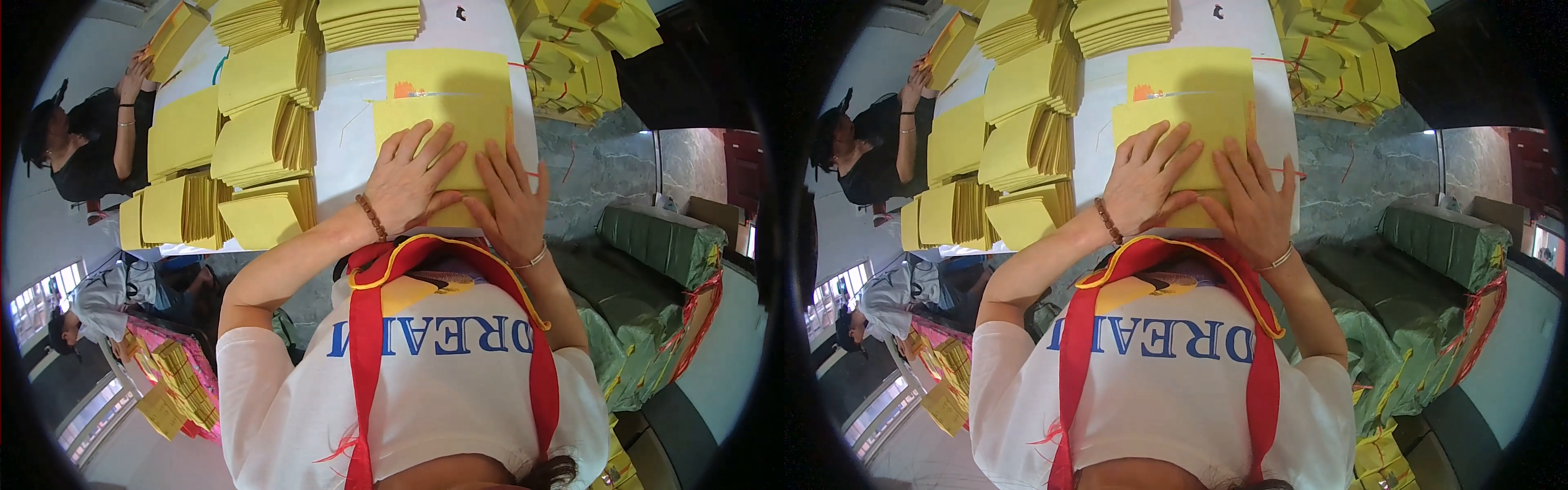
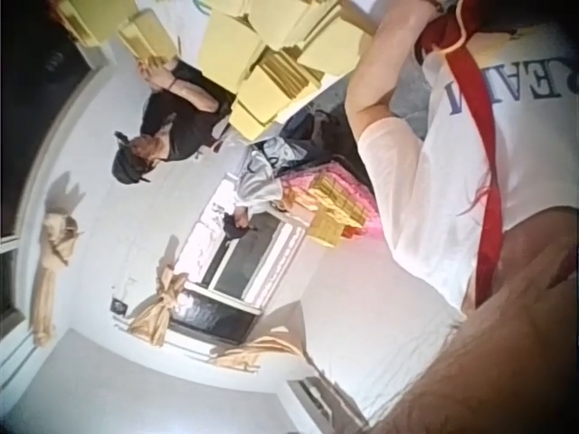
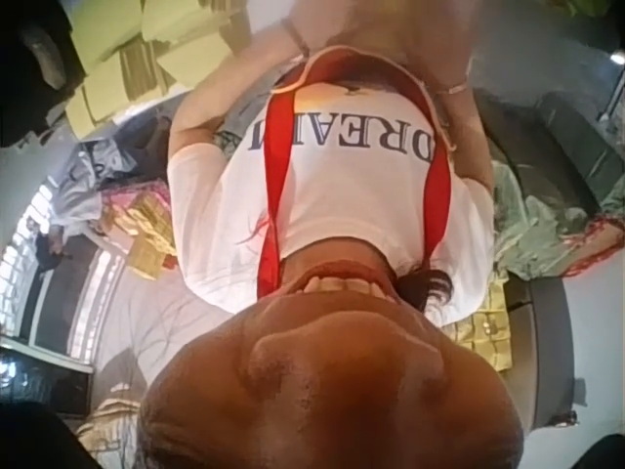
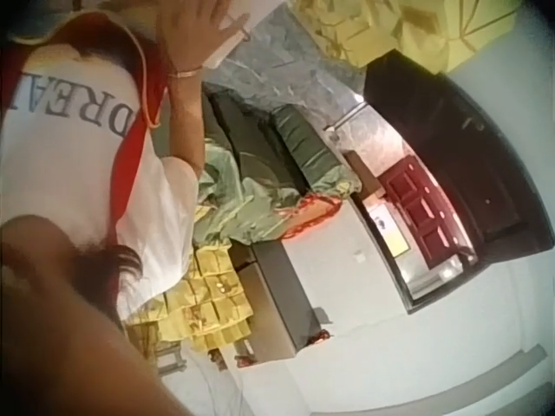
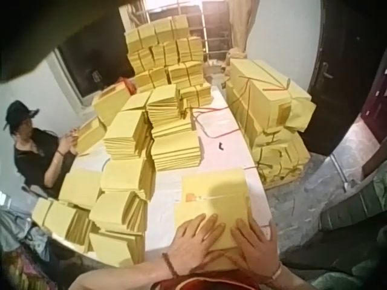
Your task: Folding and stacking sheets of joss paper at a workbench in a factory setting.
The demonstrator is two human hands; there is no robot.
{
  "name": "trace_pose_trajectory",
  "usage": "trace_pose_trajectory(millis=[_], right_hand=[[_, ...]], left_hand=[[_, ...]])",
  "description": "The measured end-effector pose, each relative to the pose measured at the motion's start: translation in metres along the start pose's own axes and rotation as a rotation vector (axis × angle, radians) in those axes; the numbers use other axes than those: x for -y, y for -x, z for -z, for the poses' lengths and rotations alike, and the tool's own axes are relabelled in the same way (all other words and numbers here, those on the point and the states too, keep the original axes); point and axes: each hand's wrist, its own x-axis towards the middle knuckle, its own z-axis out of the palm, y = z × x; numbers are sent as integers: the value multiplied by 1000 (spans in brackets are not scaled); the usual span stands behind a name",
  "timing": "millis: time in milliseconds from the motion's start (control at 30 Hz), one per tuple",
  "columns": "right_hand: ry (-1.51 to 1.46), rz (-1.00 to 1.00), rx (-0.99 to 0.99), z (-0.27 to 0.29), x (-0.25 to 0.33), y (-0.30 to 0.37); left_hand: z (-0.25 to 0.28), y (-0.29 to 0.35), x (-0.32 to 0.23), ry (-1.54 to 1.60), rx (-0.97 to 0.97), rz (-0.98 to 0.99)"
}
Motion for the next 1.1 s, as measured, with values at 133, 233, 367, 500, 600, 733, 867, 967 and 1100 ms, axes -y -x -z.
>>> trace_pose_trajectory(millis=[133,233,367,500,600,733,867,967,1100], right_hand=[[-76,-20,162,-5,-4,5],[-186,-27,229,-5,-9,5],[-641,27,246,-13,-34,2],[-1079,-308,-221,-18,-23,10],[-1202,-391,-335,-5,-10,4],[-978,-299,-341,13,8,-2],[-985,-131,-318,11,35,-10],[-1038,110,-371,11,70,-14],[-1330,337,615,1,109,-7]], left_hand=[[0,-2,2,-63,-29,-43],[4,-5,-1,-246,11,-134],[-12,-14,-22,-603,15,-68],[-8,-27,-23,-496,-56,-32],[38,-13,-8,-165,-27,34],[119,69,28,786,-165,204],[159,170,38,1031,-84,604],[134,209,46,361,-353,585],[84,243,78,-376,-213,301]])
